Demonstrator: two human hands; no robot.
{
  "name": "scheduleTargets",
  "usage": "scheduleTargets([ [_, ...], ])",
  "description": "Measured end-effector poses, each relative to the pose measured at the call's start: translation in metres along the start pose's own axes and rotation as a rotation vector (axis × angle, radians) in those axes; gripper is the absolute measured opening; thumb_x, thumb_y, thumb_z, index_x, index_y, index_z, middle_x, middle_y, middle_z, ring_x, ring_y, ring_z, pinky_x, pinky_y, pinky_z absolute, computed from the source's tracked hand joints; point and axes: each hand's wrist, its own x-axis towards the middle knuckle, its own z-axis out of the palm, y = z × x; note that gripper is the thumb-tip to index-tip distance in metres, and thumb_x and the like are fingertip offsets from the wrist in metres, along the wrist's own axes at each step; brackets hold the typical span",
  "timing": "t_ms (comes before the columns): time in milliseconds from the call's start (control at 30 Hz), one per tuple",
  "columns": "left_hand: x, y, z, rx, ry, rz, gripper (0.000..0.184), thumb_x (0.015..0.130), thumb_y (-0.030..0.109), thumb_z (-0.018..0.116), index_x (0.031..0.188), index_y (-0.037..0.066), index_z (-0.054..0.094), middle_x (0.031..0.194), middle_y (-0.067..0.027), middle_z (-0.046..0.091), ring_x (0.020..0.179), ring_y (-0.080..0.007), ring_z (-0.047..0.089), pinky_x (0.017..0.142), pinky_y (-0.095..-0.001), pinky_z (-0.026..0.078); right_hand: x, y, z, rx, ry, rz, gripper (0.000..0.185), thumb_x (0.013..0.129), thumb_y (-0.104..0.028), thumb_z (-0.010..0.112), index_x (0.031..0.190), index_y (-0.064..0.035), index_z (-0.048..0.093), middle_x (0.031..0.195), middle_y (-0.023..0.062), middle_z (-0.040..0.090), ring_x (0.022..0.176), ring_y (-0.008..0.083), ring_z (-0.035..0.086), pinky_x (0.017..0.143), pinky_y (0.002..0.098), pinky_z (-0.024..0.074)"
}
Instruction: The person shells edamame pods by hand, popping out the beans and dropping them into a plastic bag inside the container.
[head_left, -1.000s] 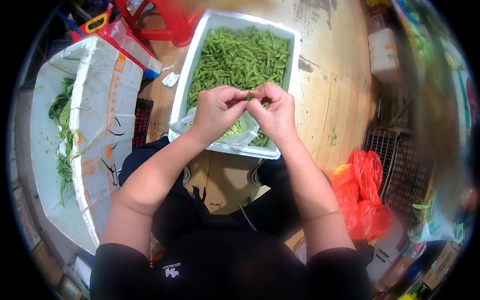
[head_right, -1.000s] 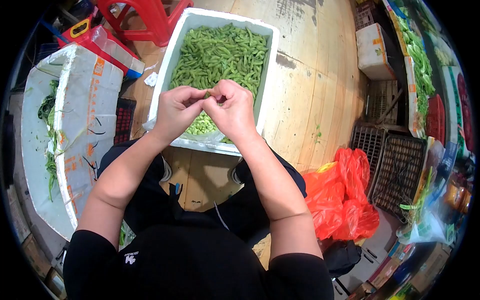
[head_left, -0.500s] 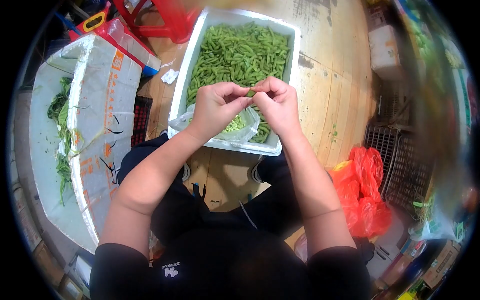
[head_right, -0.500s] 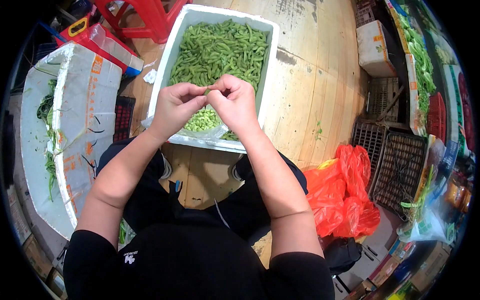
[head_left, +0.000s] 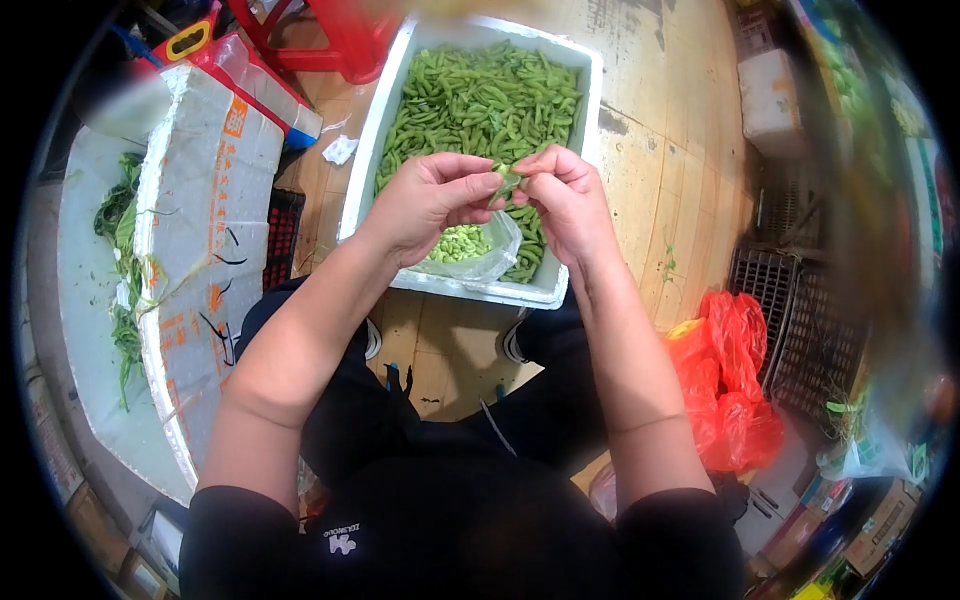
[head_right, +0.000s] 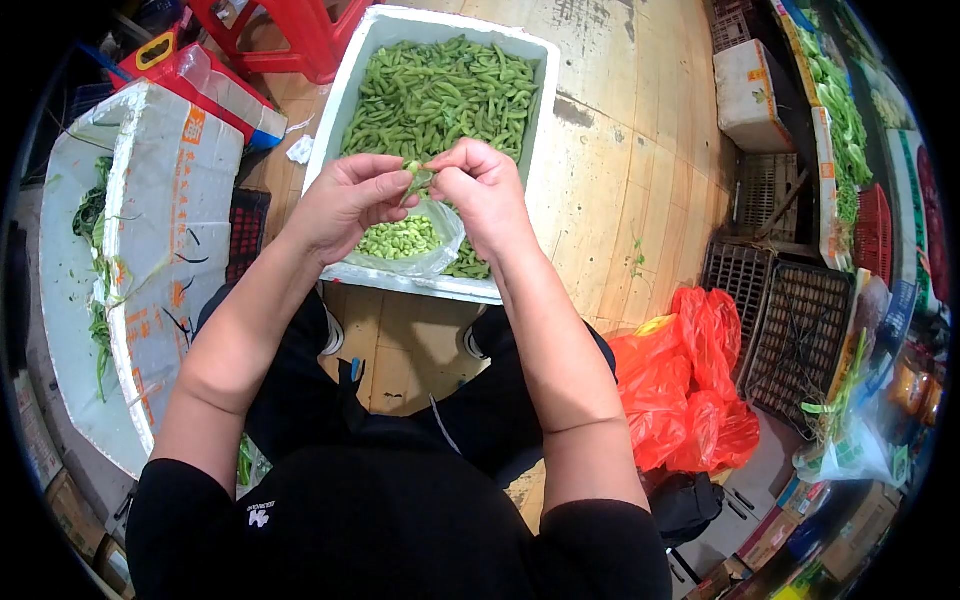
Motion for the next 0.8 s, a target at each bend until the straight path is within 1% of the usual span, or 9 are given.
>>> scheduleTargets([
  [33, 0.0, 0.0, 0.0, 0.018, 0.009, 0.018, 0.019, 0.084, 0.007, 0.064, 0.1, -0.001, 0.061, 0.088, -0.0078, 0.065, 0.08, -0.0164, 0.065, 0.07, -0.0264, 0.054, 0.0, 0.001, 0.0, 0.009, -0.003, 0.011, 0.007, 0.075, 0.001, 0.055, 0.08, -0.0001, 0.061, 0.072, 0.0024, 0.06, 0.065, 0.0069, 0.054, 0.062, 0.0209, 0.0445],
  [100, 0.0, -0.002, 0.001, 0.054, 0.028, 0.053, 0.02, 0.083, 0.008, 0.065, 0.1, -0.001, 0.062, 0.087, -0.0078, 0.065, 0.079, -0.0151, 0.064, 0.069, -0.0252, 0.053, 0.001, 0.001, -0.003, -0.097, -0.052, 0.001, 0.006, 0.077, -0.002, 0.059, 0.082, -0.0002, 0.061, 0.074, 0.0029, 0.062, 0.067, 0.0073, 0.056, 0.063, 0.0213, 0.0456],
  [200, 0.002, -0.005, -0.002, 0.346, 0.059, 0.227, 0.022, 0.081, 0.008, 0.067, 0.1, -0.003, 0.063, 0.086, -0.0073, 0.065, 0.076, -0.0125, 0.063, 0.069, -0.0234, 0.051, 0.002, -0.001, 0.003, -0.194, -0.117, -0.034, 0.01, 0.079, -0.007, 0.065, 0.086, -0.0002, 0.061, 0.077, 0.0037, 0.063, 0.068, 0.0075, 0.057, 0.063, 0.0215, 0.0464],
  [233, 0.002, -0.006, -0.002, 0.37, 0.058, 0.245, 0.022, 0.081, 0.008, 0.068, 0.1, -0.003, 0.064, 0.085, -0.0073, 0.065, 0.076, -0.0119, 0.062, 0.068, -0.0229, 0.051, 0.002, -0.002, 0.005, -0.216, -0.136, -0.05, 0.012, 0.079, -0.008, 0.067, 0.087, -0.0002, 0.061, 0.078, 0.004, 0.064, 0.068, 0.0075, 0.057, 0.063, 0.0214, 0.0465],
  [300, 0.002, -0.007, -0.003, 0.419, 0.053, 0.277, 0.023, 0.08, 0.008, 0.068, 0.099, -0.004, 0.064, 0.084, -0.0073, 0.065, 0.074, -0.0107, 0.061, 0.068, -0.022, 0.049, 0.003, -0.003, 0.001, -0.203, -0.147, -0.001, 0.015, 0.079, -0.01, 0.068, 0.089, 0.0001, 0.063, 0.079, 0.0044, 0.065, 0.069, 0.0076, 0.057, 0.063, 0.0209, 0.0463],
  [400, 0.0, -0.002, 0.0, 0.258, -0.013, 0.162, 0.022, 0.081, 0.008, 0.067, 0.1, -0.004, 0.063, 0.086, -0.0082, 0.065, 0.077, -0.0125, 0.062, 0.07, -0.0229, 0.051, 0.007, -0.003, -0.008, -0.198, -0.175, 0.051, 0.016, 0.08, -0.01, 0.069, 0.091, 0.0002, 0.065, 0.08, 0.0042, 0.065, 0.069, 0.0076, 0.058, 0.062, 0.0205, 0.0462],
  [500, 0.001, -0.005, -0.002, 0.171, 0.008, 0.071, 0.022, 0.083, 0.008, 0.065, 0.102, -0.004, 0.062, 0.09, -0.0091, 0.064, 0.082, -0.0151, 0.064, 0.072, -0.0241, 0.053, 0.006, -0.005, -0.01, -0.204, -0.177, 0.062, 0.014, 0.081, -0.01, 0.068, 0.091, -0.0001, 0.066, 0.08, 0.0041, 0.066, 0.069, 0.0073, 0.058, 0.062, 0.02, 0.0462],
  [600, 0.004, -0.006, -0.005, 0.069, 0.025, 0.028, 0.021, 0.085, 0.007, 0.061, 0.103, -0.004, 0.059, 0.094, -0.01, 0.063, 0.086, -0.0177, 0.065, 0.075, -0.0249, 0.055, 0.006, -0.005, -0.01, -0.202, -0.153, 0.039, 0.014, 0.082, -0.01, 0.067, 0.092, 0.0003, 0.065, 0.08, 0.0042, 0.066, 0.069, 0.007, 0.058, 0.062, 0.0198, 0.0463],
  [800, 0.005, -0.008, -0.008, -0.058, 0.026, 0.026, 0.018, 0.086, 0.006, 0.059, 0.102, -0.003, 0.058, 0.096, -0.0102, 0.063, 0.087, -0.0186, 0.065, 0.076, -0.0242, 0.056, 0.005, -0.001, -0.007, -0.228, -0.105, -0.046, 0.013, 0.084, -0.008, 0.064, 0.093, 0.0014, 0.063, 0.079, 0.004, 0.066, 0.069, 0.007, 0.059, 0.062, 0.02, 0.0471],
])
